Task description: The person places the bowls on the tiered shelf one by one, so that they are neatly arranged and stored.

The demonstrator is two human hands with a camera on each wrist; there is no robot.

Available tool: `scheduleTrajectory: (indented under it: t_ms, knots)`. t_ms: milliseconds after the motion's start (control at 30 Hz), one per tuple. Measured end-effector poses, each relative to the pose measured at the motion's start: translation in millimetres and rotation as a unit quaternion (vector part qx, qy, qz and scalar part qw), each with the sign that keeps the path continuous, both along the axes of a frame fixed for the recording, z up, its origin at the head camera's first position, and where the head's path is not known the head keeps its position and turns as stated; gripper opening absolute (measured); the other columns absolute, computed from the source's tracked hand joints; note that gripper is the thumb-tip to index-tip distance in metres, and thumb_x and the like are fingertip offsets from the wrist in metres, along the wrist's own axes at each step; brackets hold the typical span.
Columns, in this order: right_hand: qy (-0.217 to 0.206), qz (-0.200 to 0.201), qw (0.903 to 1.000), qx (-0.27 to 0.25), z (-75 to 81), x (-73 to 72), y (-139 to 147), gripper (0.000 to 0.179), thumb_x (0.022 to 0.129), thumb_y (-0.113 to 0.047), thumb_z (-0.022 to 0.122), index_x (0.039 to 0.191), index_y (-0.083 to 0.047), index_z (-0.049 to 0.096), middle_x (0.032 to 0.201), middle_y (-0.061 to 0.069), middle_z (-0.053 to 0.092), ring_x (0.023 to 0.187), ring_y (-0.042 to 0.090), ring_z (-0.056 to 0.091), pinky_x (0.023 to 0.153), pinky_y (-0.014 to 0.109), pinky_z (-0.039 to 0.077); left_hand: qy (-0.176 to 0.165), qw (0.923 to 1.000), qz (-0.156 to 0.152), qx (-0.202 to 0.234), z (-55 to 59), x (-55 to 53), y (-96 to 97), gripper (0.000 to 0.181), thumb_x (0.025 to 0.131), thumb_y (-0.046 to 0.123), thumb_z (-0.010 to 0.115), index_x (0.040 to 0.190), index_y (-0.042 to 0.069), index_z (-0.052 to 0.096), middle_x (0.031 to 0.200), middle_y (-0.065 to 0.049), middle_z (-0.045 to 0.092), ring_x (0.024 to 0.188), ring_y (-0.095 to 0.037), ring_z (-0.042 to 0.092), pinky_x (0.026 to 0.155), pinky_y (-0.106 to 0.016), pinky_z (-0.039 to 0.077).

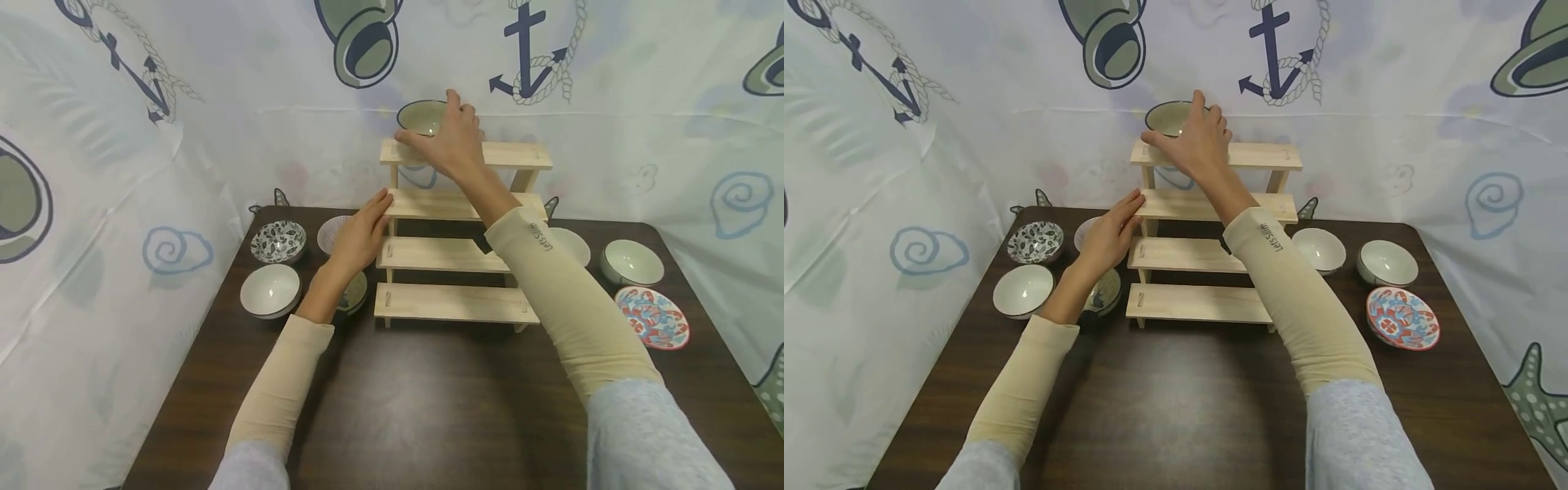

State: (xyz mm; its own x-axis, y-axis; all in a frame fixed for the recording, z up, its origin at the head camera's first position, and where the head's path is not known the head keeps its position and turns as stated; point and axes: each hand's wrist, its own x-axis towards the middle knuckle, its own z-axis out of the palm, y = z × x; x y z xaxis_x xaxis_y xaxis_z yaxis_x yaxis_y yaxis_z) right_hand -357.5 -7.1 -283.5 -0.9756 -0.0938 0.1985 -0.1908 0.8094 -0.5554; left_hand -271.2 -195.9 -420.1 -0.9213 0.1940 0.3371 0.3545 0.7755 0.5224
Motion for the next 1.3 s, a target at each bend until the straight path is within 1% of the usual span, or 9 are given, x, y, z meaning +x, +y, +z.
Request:
scheduleTrajectory:
  t_ms: [100,233,367,633,733,867,1067,1300]
  knots:
    - [0.009,0.014,0.9998,0.012,0.5,2.4,4,0.125,0.079,-0.085,0.062,0.168,-0.019,0.003,0.170,0.016,0.021,0.157,0.033,0.025,0.127,0.054,0.021,-0.003,1.0000,0.005,0.004,0.5,1.3,0.5,0.049,0.111,0.026,0.047,0.158,0.013,0.042,0.168,-0.001,0.035,0.147,-0.031,0.047,0.115,-0.050,0.045]
    - [0.022,0.032,0.9992,0.011,1.6,5.9,13,0.124,0.079,-0.083,0.062,0.168,-0.020,0.001,0.173,0.012,0.013,0.161,0.029,0.013,0.130,0.054,0.013,-0.003,1.0000,0.007,0.005,-0.7,-0.1,1.3,0.049,0.111,0.026,0.047,0.158,0.014,0.043,0.169,0.000,0.035,0.148,-0.030,0.046,0.116,-0.050,0.043]
    - [0.035,0.044,0.9983,0.012,4.5,11.8,21,0.123,0.080,-0.083,0.062,0.168,-0.023,0.002,0.174,0.008,0.009,0.162,0.026,0.006,0.130,0.053,0.010,-0.006,0.9999,0.005,0.010,-1.5,-1.3,2.0,0.049,0.111,0.026,0.047,0.158,0.014,0.043,0.169,0.000,0.034,0.149,-0.029,0.045,0.118,-0.050,0.041]
    - [0.046,0.062,0.9969,0.013,15.2,28.4,35,0.121,0.081,-0.079,0.064,0.168,-0.023,0.002,0.175,0.006,0.008,0.162,0.024,0.004,0.131,0.052,0.009,0.002,0.9998,0.006,0.020,-3.3,-3.0,2.7,0.048,0.111,0.024,0.048,0.158,0.013,0.044,0.168,-0.001,0.036,0.150,-0.029,0.044,0.120,-0.049,0.040]
    - [0.046,0.069,0.9963,0.022,16.9,34.4,41,0.121,0.082,-0.078,0.065,0.168,-0.022,0.001,0.175,0.008,0.009,0.162,0.025,0.005,0.130,0.054,0.010,0.000,0.9998,0.008,0.019,-2.4,-2.8,3.9,0.048,0.111,0.023,0.049,0.158,0.013,0.044,0.168,-0.001,0.036,0.150,-0.029,0.044,0.120,-0.049,0.039]
    - [0.039,0.082,0.9956,0.025,15.5,42.6,47,0.121,0.082,-0.076,0.067,0.168,-0.021,0.000,0.174,0.009,0.009,0.161,0.027,0.008,0.129,0.057,0.012,-0.006,0.9998,0.007,0.020,-3.1,-1.7,4.9,0.049,0.111,0.023,0.048,0.158,0.014,0.043,0.169,-0.001,0.034,0.150,-0.029,0.043,0.121,-0.049,0.038]
    - [0.035,0.092,0.9951,0.009,12.7,51.8,58,0.124,0.081,-0.072,0.073,0.168,-0.021,0.000,0.174,0.007,0.007,0.162,0.025,0.006,0.130,0.056,0.008,-0.009,0.9997,0.008,0.023,-3.8,0.1,5.8,0.049,0.111,0.023,0.048,0.158,0.013,0.043,0.169,-0.001,0.034,0.150,-0.030,0.043,0.120,-0.050,0.039]
    - [0.034,0.094,0.9950,0.005,9.3,58.0,68,0.126,0.079,-0.071,0.075,0.168,-0.025,-0.002,0.175,0.008,0.001,0.162,0.026,0.002,0.130,0.057,0.007,-0.001,0.9996,0.015,0.025,-3.8,-1.1,6.6,0.048,0.111,0.023,0.049,0.157,0.013,0.044,0.168,-0.002,0.036,0.149,-0.030,0.045,0.120,-0.050,0.039]
